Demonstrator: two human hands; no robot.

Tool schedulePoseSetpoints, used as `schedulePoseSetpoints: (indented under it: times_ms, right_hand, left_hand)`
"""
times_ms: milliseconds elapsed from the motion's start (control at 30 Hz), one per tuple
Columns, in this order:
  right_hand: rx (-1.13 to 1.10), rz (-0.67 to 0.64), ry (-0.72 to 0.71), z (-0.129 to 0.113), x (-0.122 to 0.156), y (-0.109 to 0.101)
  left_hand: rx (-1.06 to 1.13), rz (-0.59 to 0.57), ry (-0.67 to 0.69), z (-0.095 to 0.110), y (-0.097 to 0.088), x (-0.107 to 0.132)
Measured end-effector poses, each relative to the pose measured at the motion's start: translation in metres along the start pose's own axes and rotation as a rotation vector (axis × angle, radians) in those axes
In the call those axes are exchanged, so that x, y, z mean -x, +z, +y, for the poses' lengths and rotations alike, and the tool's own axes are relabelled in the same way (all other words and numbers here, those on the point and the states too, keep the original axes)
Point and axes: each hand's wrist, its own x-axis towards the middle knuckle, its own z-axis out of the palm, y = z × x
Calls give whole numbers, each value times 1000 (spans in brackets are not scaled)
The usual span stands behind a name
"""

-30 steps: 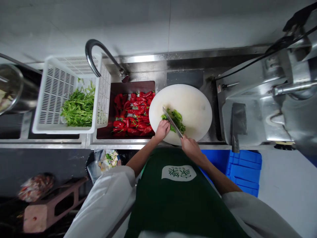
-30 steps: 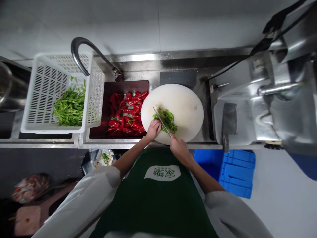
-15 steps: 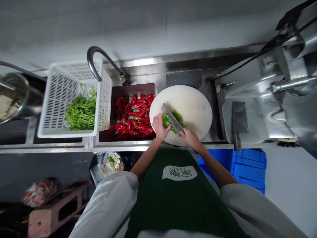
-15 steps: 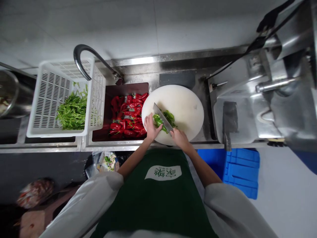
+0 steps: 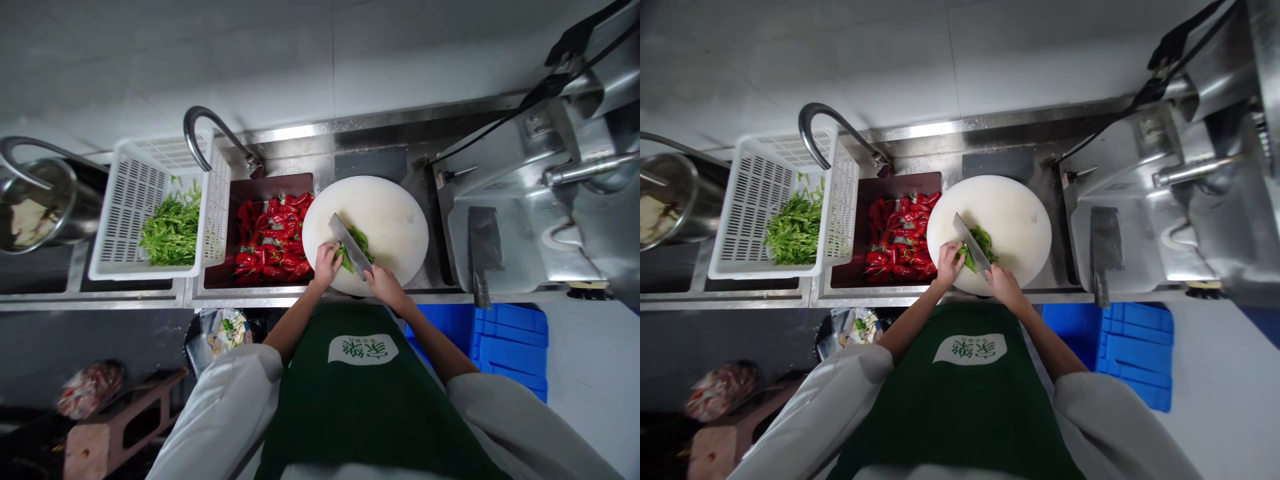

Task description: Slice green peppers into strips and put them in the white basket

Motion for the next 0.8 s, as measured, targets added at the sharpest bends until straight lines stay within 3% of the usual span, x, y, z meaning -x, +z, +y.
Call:
schedulePoseSetpoints:
  times_ms: [133, 367, 533, 633, 800]
  right_hand:
    - [9, 11, 16, -8, 4, 3]
    - [15, 21, 15, -15, 5, 11]
    - [-6, 32, 22, -12, 4, 14]
    - [-1, 31, 28, -14, 4, 14]
    - [13, 21, 33, -13, 6, 6]
  left_hand:
    - [-68, 28, 58, -1, 1, 4]
    - [-100, -38, 137, 2, 1, 5]
    - [-38, -119, 265, -2, -4, 11]
    - [-53, -158, 249, -2, -5, 16]
    - [-165, -106, 259, 6, -3, 22]
